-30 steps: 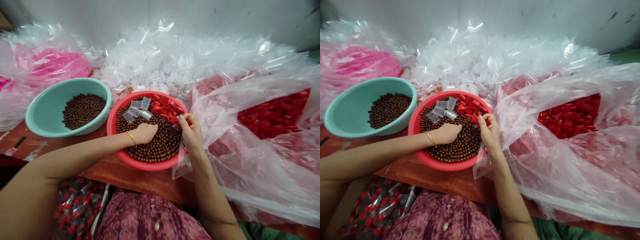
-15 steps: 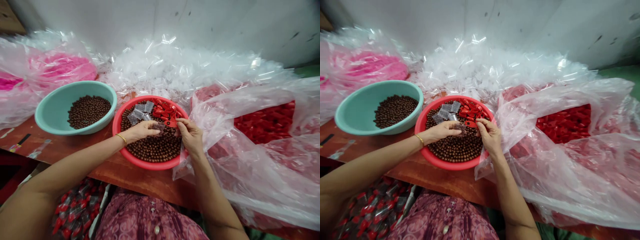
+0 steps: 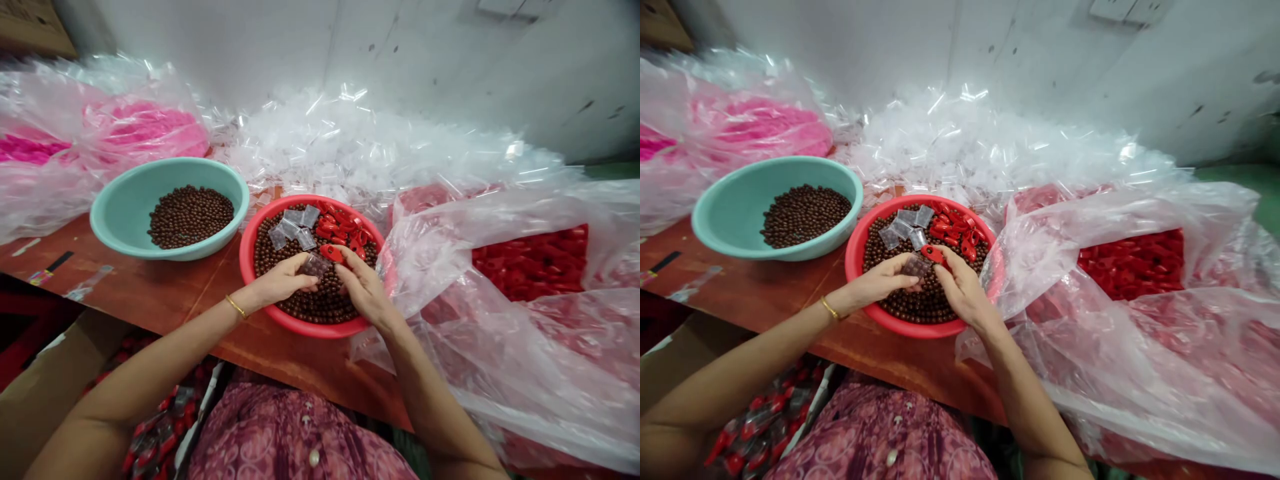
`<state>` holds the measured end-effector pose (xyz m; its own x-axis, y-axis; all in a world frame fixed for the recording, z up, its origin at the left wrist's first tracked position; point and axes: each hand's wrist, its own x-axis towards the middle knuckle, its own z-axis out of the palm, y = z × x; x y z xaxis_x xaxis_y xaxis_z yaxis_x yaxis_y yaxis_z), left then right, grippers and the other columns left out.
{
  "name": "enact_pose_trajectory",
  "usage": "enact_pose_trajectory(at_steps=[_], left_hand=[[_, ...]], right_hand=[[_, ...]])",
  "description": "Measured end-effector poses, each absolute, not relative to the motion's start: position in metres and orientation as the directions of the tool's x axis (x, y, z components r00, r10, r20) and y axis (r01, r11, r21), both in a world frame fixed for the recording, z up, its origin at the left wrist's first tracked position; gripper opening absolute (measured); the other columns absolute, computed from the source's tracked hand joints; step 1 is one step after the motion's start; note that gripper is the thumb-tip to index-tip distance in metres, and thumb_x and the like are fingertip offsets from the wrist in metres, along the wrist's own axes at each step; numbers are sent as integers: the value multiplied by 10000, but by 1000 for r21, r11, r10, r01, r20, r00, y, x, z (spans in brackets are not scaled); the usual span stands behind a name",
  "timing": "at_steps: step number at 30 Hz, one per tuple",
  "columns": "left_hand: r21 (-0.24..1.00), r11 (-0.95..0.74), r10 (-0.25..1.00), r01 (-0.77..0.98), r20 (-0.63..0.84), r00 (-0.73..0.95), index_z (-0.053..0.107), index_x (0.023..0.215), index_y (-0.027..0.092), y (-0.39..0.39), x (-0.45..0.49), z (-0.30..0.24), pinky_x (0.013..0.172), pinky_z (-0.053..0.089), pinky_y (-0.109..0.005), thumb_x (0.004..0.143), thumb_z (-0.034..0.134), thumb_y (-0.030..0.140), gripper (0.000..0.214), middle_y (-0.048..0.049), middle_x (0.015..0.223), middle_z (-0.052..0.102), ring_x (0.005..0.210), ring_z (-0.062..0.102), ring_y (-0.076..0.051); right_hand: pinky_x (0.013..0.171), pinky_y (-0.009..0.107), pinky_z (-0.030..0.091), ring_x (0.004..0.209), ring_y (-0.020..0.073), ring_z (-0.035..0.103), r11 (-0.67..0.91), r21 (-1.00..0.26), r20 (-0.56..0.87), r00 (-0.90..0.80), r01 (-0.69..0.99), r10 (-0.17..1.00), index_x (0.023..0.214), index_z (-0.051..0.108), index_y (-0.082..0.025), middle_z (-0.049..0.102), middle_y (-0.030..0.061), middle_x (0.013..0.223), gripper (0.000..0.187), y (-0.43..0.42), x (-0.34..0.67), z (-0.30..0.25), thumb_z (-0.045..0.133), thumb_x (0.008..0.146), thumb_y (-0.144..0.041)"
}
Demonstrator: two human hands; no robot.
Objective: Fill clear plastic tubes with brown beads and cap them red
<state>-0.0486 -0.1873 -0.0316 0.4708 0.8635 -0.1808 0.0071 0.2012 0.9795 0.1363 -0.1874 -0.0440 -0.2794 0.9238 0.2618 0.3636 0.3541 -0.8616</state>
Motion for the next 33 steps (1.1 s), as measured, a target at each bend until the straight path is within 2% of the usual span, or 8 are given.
enact_pose_trajectory(at_steps=[2, 4, 10, 17, 22, 27, 30, 33], left_hand=[[991, 118, 887, 60, -132, 443, 536, 965, 127, -189, -50, -34, 747, 469, -240, 715, 530, 90, 253, -3, 876, 574, 758, 536, -92], [992, 8, 908, 128, -61, 414, 547, 976, 124, -190, -52, -37, 792, 461, -266, 705, 550, 115, 271, -18, 911, 587, 817, 538, -117], [959, -180, 904, 217, 75, 420, 572, 1020, 124, -192, -52, -41, 816, 462, -302, 743, 584, 227, 296, -50, 971, 636, 875, 564, -162], [916, -210, 935, 342, 86, 343, 598, 915, 129, -195, -52, -39, 727, 449, -280, 740, 609, 318, 258, -38, 868, 647, 790, 566, -160], [856, -226, 941, 465, 67, 332, 579, 839, 141, -198, -51, -34, 643, 415, -253, 756, 577, 328, 204, -16, 782, 637, 709, 557, -144], [765, -235, 943, 599, 31, 330, 574, 834, 146, -201, -51, -30, 615, 417, -255, 747, 556, 293, 172, -28, 764, 646, 671, 557, -148], [681, -279, 930, 677, 17, 366, 572, 783, 157, -203, -51, -28, 588, 409, -258, 734, 536, 264, 123, -29, 708, 633, 630, 555, -154], [619, -344, 900, 706, 3, 436, 575, 737, 169, -205, -49, -23, 561, 397, -262, 714, 521, 256, 105, -34, 677, 632, 614, 572, -169]], right_hand=[[942, 344, 482, 1035, 170, 612, 413, -829, 290, -341, 378, 894, 1246, 552, -248, 638, 24, 1185, 373, -191, 130, -40, 454, 893, -318], [1009, 351, 439, 1130, 174, 581, 429, -814, 283, -378, 392, 881, 1270, 541, -251, 622, 15, 1235, 385, -193, 128, -39, 438, 905, -317], [978, 369, 474, 1134, 204, 597, 449, -761, 259, -415, 469, 872, 1271, 559, -278, 647, 12, 1211, 379, -193, 134, -33, 434, 917, -335], [959, 376, 492, 1092, 221, 625, 504, -664, 274, -448, 552, 851, 1279, 559, -223, 640, 61, 1226, 403, -195, 130, -24, 440, 912, -341], [963, 369, 494, 1122, 216, 610, 483, -693, 210, -491, 535, 845, 1290, 545, -249, 618, 16, 1262, 407, -196, 127, -25, 396, 929, -362], [713, 324, 552, 816, 206, 689, 561, -563, 223, -542, 607, 810, 1258, 557, -222, 722, 57, 988, 408, -199, 125, -29, 341, 940, -358], [526, 283, 473, 558, 177, 614, 644, -394, 228, -609, 656, 760, 1195, 581, -147, 691, 73, 707, 422, -201, 130, -27, 331, 932, -361], [468, 259, 377, 451, 129, 501, 694, -348, 177, -683, 630, 709, 930, 670, -175, 596, 33, 552, 404, -198, 137, -20, 335, 925, -401]])
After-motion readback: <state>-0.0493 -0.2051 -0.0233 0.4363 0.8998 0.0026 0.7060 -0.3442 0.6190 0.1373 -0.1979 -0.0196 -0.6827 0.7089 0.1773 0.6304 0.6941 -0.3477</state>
